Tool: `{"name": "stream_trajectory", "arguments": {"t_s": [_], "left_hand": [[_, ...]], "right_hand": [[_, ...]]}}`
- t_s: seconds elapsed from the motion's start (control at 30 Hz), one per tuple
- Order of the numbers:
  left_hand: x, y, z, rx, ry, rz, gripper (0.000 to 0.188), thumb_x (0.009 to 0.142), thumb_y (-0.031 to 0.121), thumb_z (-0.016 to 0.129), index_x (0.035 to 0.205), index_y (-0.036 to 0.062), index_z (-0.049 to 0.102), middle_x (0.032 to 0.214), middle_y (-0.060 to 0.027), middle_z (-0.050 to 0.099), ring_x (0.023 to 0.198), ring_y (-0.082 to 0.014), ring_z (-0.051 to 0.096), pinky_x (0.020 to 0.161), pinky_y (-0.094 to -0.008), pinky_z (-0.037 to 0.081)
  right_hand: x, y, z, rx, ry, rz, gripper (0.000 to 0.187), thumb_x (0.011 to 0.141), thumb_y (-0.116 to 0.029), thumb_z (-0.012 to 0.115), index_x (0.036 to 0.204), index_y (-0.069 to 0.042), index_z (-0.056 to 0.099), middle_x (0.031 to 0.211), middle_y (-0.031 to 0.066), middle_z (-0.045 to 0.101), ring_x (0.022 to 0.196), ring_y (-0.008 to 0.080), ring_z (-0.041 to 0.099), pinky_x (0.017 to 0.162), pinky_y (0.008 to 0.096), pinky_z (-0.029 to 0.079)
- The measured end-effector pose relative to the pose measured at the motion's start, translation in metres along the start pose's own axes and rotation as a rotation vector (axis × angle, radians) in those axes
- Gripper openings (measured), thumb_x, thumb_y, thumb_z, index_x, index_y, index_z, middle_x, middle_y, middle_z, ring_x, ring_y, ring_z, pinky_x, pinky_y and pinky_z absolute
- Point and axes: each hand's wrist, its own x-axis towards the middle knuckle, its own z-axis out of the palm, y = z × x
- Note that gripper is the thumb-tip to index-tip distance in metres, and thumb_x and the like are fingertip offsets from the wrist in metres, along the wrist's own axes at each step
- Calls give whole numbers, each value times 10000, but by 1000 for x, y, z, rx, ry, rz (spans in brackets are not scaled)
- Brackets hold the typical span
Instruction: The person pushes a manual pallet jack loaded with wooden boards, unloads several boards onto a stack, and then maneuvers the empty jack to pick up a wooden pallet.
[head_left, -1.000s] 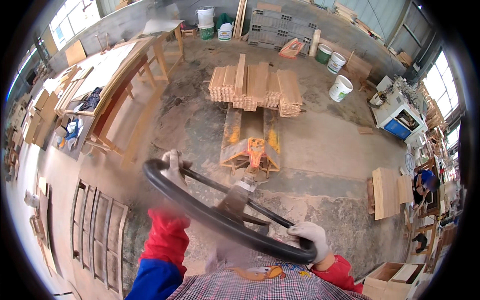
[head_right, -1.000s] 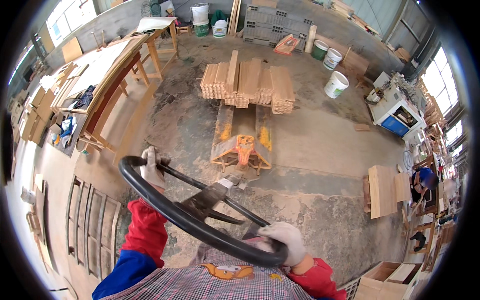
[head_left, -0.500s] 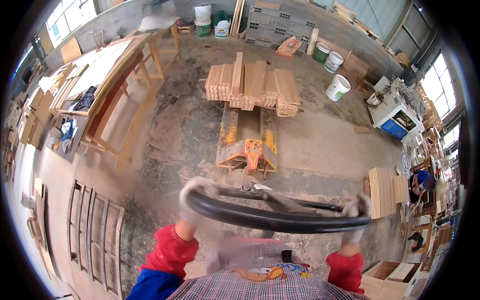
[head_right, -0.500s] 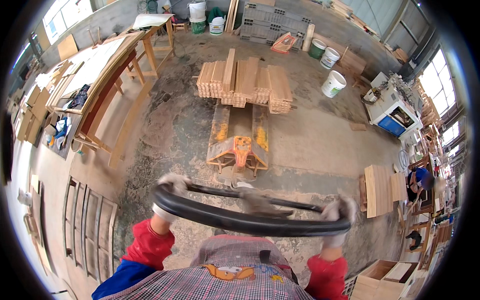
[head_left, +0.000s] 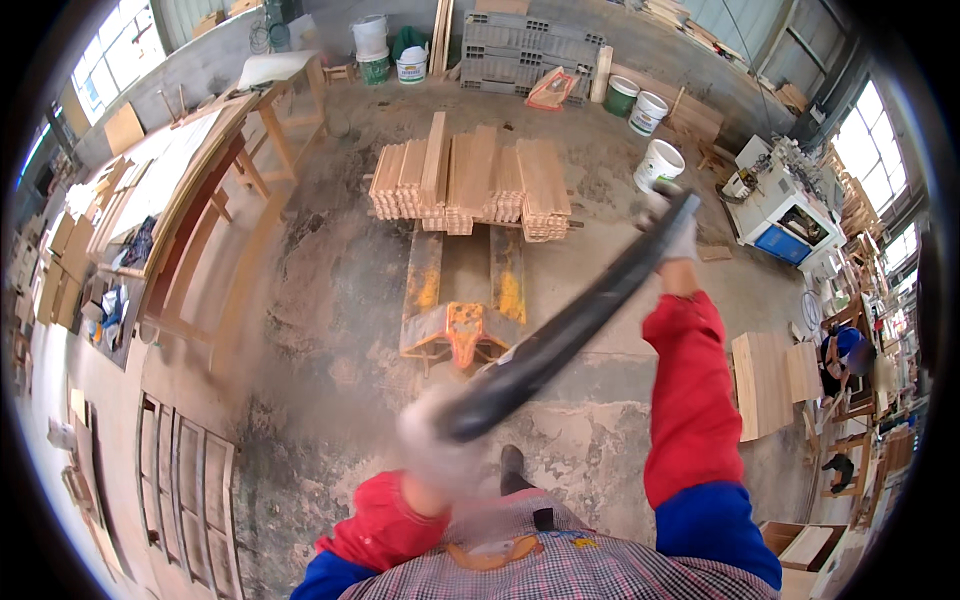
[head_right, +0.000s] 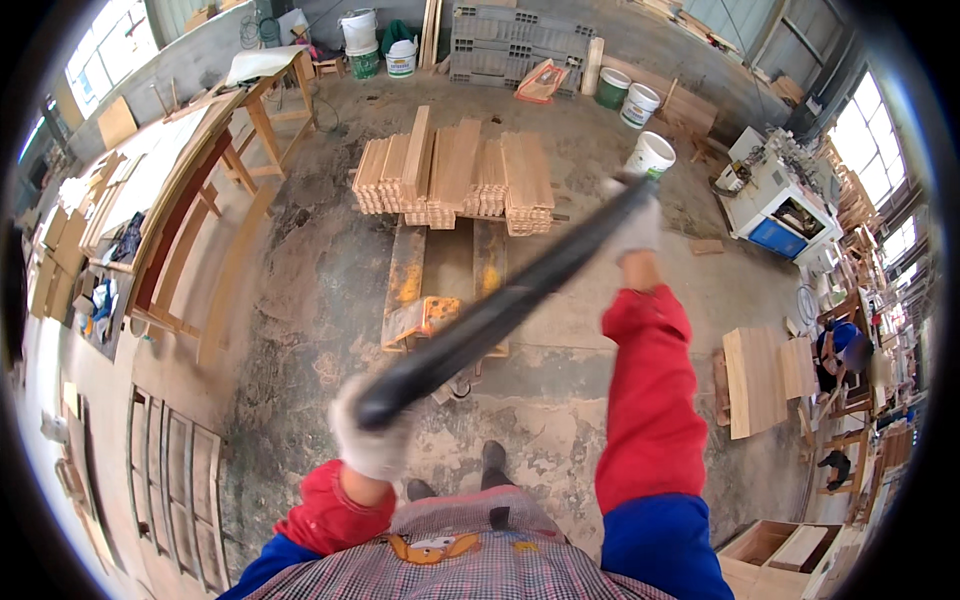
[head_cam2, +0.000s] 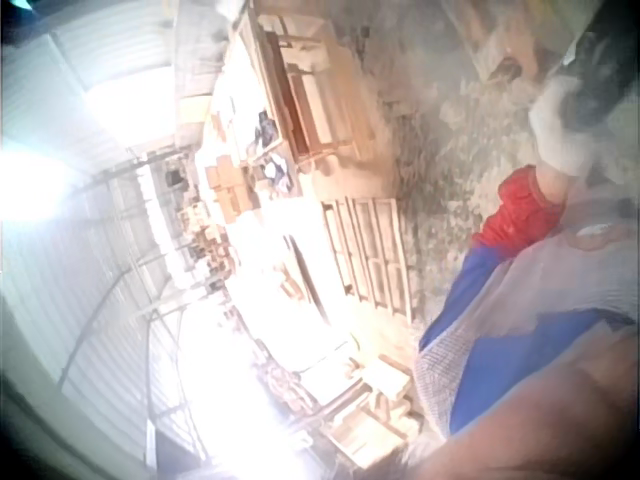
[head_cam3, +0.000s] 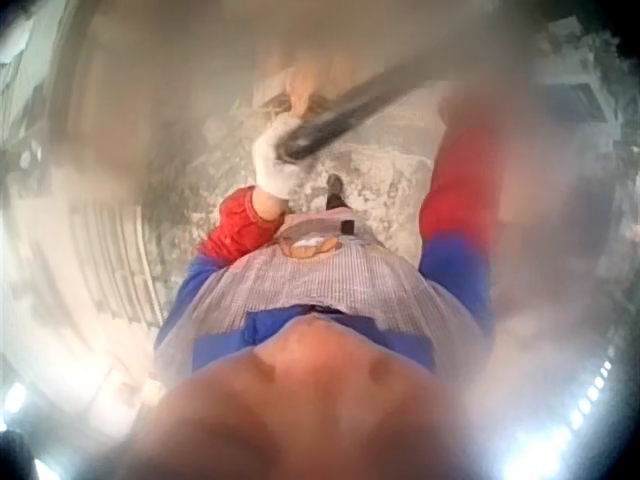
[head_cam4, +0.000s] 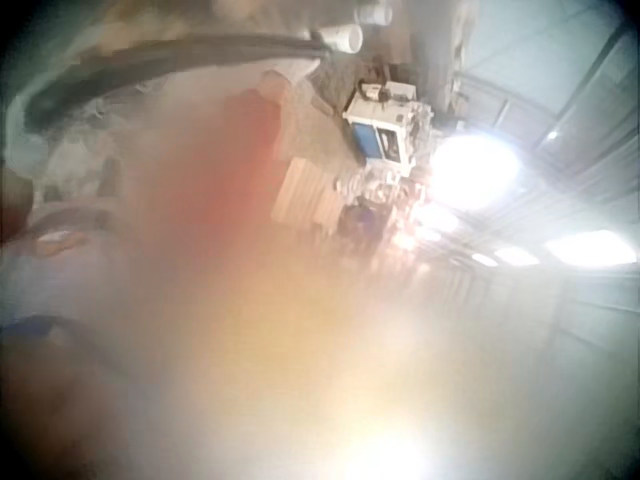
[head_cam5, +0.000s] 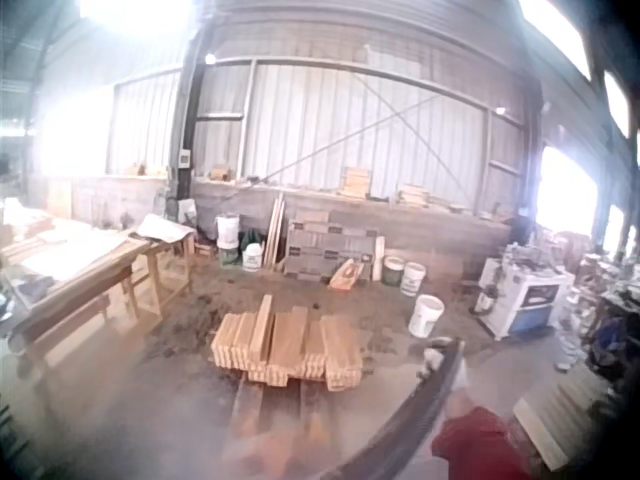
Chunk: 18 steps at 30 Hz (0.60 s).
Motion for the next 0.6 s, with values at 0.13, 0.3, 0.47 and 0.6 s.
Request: {"name": "stream_trajectory", "arguments": {"t_s": [0.13, 0.3, 0.47, 0.6], "left_hand": [[-19, -23, 13, 180, 62, 19, 202, 827, 111, 677, 962, -32, 632, 728, -56, 639, 630, -131, 614, 576, -254, 479], [5, -9, 44, 385, -56, 173, 186, 834, 140, 665, 948, -3, 629, 735, -19, 609, 628, -124, 597, 562, -252, 466], [-13, -54, 37, 208, 183, -169, 232, 798, 196, 685, 914, 4, 628, 709, -57, 615, 582, -133, 596, 532, -251, 466], [8, -44, 26, 277, 338, -129, 392, 908, 344, 579, 1021, -30, 612, 638, -35, 588, 526, -104, 560, 472, -247, 430]], "right_hand": [[39, 39, 58, -215, -20, -265, 253, 827, -100, 615, 1047, 6, 546, 679, 13, 522, 464, 95, 465, 457, 278, 456], [74, 59, 101, -58, -33, -192, 185, 740, -23, 723, 904, -49, 642, 775, -1, 620, 701, 97, 574, 639, 250, 468], [79, 61, 152, 108, -185, -249, 210, 789, 28, 658, 977, -46, 602, 814, 9, 625, 716, 107, 596, 652, 243, 493], [77, 79, 177, 210, -212, -206, 181, 783, -17, 707, 929, -69, 614, 811, -25, 607, 715, 71, 554, 638, 239, 466]]}}
